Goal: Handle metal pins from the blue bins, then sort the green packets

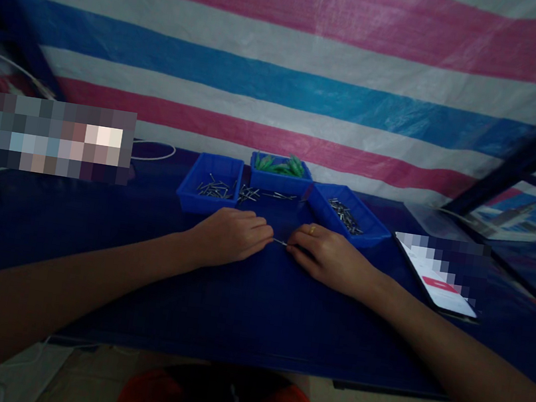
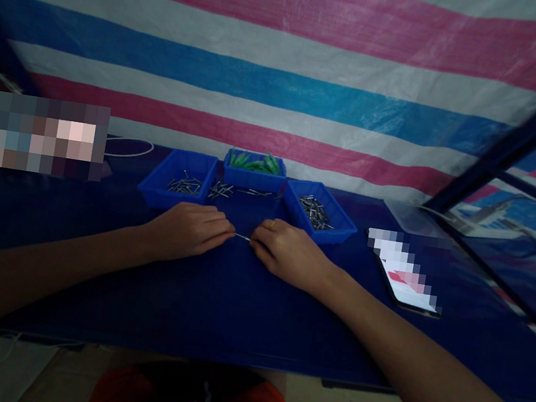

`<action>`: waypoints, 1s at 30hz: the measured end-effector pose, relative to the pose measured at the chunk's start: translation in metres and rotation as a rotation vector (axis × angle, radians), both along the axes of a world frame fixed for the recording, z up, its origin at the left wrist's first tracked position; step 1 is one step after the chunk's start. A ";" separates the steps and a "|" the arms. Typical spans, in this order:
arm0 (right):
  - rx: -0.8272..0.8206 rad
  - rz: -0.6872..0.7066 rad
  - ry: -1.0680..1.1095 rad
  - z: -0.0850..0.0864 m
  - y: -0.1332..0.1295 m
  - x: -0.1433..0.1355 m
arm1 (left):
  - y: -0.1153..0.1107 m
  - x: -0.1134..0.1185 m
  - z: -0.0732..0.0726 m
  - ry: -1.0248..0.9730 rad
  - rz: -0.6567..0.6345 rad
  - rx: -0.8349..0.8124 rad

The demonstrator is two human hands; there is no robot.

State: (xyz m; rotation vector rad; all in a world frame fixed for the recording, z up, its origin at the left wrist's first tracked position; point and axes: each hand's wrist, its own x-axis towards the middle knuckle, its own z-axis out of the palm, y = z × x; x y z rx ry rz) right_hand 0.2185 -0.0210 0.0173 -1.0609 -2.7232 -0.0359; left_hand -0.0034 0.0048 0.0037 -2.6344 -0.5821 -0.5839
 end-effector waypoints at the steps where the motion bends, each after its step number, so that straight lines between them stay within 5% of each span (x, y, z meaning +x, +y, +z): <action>1: 0.001 -0.001 -0.003 0.000 0.000 0.000 | 0.000 0.000 0.000 0.001 0.002 0.000; 30: 0.008 -0.039 0.037 0.004 -0.001 0.000 | 0.002 0.000 -0.003 0.039 0.049 -0.031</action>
